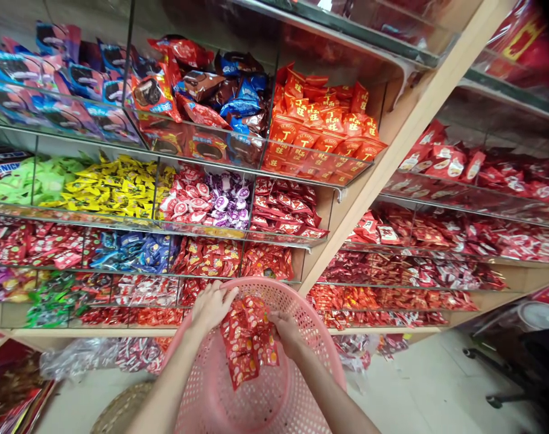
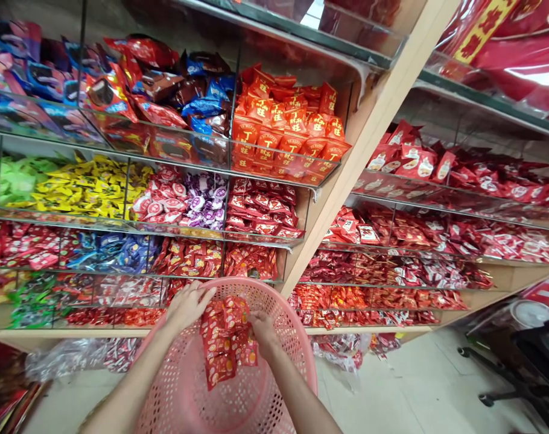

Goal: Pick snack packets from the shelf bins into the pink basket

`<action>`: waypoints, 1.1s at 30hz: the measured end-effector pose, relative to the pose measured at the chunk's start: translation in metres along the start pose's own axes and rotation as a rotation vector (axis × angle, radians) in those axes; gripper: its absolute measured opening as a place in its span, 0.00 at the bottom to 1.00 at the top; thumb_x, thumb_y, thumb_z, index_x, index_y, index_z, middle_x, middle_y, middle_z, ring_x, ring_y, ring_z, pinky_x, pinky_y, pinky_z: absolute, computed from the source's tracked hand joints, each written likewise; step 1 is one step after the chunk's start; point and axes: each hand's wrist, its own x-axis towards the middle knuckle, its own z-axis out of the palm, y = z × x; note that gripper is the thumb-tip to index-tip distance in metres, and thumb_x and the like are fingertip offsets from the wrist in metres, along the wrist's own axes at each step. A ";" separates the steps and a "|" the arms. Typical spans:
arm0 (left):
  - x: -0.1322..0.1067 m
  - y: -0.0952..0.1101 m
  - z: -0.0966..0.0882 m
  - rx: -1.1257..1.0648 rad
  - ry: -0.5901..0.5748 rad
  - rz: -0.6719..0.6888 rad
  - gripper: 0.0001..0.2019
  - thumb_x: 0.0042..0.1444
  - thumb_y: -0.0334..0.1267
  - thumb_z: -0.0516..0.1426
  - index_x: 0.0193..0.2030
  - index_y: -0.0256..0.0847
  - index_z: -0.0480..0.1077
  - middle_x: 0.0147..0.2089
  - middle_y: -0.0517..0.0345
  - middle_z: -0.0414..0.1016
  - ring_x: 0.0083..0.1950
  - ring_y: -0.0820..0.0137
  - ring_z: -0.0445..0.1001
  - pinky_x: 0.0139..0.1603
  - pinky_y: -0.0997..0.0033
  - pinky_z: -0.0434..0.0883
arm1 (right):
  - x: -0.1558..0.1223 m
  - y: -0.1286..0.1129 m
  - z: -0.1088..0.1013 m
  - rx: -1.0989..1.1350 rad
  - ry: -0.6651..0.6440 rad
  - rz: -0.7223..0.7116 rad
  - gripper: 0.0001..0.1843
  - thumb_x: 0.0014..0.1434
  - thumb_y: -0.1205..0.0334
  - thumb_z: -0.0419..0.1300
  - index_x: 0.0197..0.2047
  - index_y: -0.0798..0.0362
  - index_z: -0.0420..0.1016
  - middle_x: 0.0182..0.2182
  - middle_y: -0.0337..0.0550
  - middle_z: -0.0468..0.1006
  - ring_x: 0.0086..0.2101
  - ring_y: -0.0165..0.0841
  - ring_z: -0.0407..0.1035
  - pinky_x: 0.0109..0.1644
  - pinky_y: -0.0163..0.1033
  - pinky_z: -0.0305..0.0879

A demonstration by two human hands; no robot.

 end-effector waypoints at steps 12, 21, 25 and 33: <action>0.002 -0.004 0.003 0.011 0.003 0.015 0.30 0.60 0.54 0.37 0.40 0.40 0.76 0.46 0.47 0.69 0.46 0.60 0.68 0.49 0.60 0.62 | 0.005 0.010 0.002 -0.116 0.070 -0.052 0.09 0.40 0.57 0.59 0.20 0.52 0.64 0.09 0.29 0.59 0.12 0.24 0.50 0.17 0.31 0.45; 0.002 -0.007 0.007 -0.001 0.021 0.021 0.31 0.60 0.55 0.36 0.38 0.41 0.75 0.45 0.49 0.69 0.47 0.61 0.68 0.49 0.61 0.62 | 0.006 0.008 0.004 -0.238 0.177 -0.254 0.11 0.39 0.57 0.59 0.17 0.52 0.62 0.13 0.32 0.62 0.18 0.25 0.54 0.23 0.32 0.48; 0.002 -0.007 0.007 0.004 0.016 0.021 0.31 0.60 0.55 0.36 0.38 0.41 0.75 0.45 0.49 0.70 0.47 0.61 0.68 0.49 0.61 0.62 | 0.006 0.009 0.004 -0.295 0.193 -0.305 0.14 0.41 0.53 0.59 0.17 0.52 0.61 0.12 0.32 0.60 0.17 0.26 0.53 0.22 0.32 0.47; 0.002 -0.002 0.002 0.026 -0.014 0.001 0.32 0.60 0.56 0.36 0.37 0.40 0.76 0.45 0.48 0.70 0.45 0.60 0.68 0.48 0.60 0.62 | 0.004 -0.021 0.000 -0.511 0.319 -0.555 0.18 0.53 0.47 0.53 0.30 0.55 0.68 0.19 0.39 0.70 0.21 0.31 0.63 0.25 0.33 0.54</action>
